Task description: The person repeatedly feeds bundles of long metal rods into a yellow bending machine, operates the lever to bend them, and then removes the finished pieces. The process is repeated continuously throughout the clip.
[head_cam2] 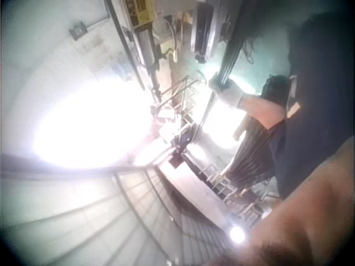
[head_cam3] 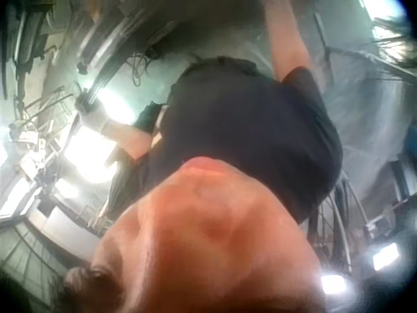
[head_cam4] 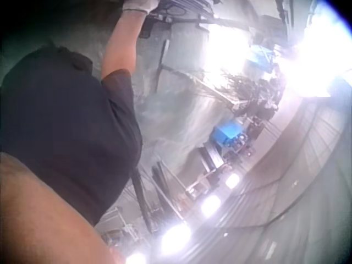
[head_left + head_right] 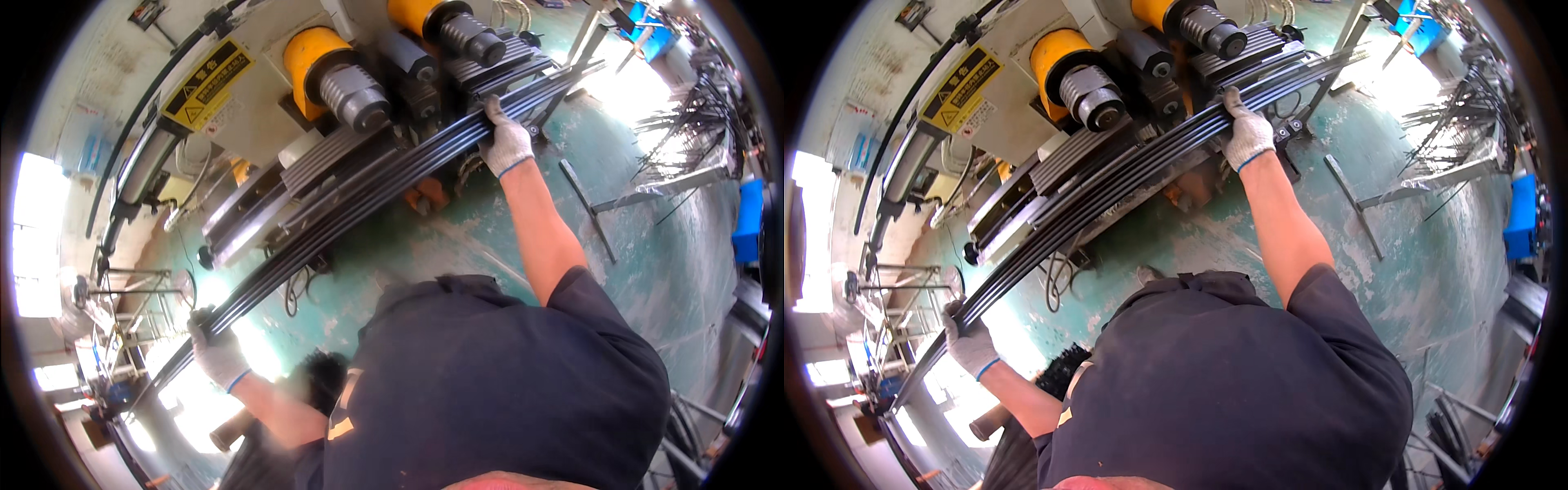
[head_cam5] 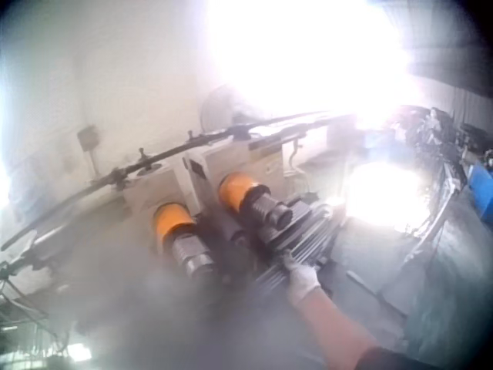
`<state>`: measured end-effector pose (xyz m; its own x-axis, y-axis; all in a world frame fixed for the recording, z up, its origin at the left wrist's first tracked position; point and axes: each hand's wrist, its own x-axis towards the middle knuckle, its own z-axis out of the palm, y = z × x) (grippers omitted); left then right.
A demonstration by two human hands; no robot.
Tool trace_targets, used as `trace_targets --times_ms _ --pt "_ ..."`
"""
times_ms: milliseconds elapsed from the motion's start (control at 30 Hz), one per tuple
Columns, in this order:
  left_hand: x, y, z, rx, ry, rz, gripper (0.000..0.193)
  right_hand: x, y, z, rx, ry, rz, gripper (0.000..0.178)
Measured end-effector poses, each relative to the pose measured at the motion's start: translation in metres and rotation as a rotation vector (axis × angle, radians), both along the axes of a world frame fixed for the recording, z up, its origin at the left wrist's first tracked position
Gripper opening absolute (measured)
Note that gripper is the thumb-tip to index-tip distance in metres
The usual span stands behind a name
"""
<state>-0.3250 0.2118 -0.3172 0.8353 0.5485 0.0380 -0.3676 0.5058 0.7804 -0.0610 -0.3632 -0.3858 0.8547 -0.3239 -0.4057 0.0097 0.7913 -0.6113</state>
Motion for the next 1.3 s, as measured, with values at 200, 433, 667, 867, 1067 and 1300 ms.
trace_targets --times_ms 200,433,667,867,1067,1300 --pt "0.077 0.027 -0.061 -0.131 0.167 0.048 0.034 0.046 0.055 0.004 -0.106 -0.078 0.056 0.026" --pt "0.157 -0.024 -0.074 -0.332 0.242 -0.055 0.035 0.100 0.059 -0.023 -0.163 -0.017 0.086 0.026" --pt "0.201 -0.066 -0.061 -0.508 0.299 -0.254 0.032 0.113 0.095 -0.036 -0.473 0.126 -0.023 0.027" --pt "0.203 0.005 -0.091 -0.554 0.199 -0.052 0.040 0.119 0.089 -0.033 -0.375 0.152 -0.131 0.024" --pt "0.178 0.079 -0.109 -0.189 0.225 0.123 0.041 0.123 0.089 -0.042 -0.445 0.119 -0.211 0.023" --pt "0.207 -0.012 -0.106 -0.301 0.147 -0.049 0.036 0.108 0.085 -0.062 -0.697 -0.094 -0.180 0.023"
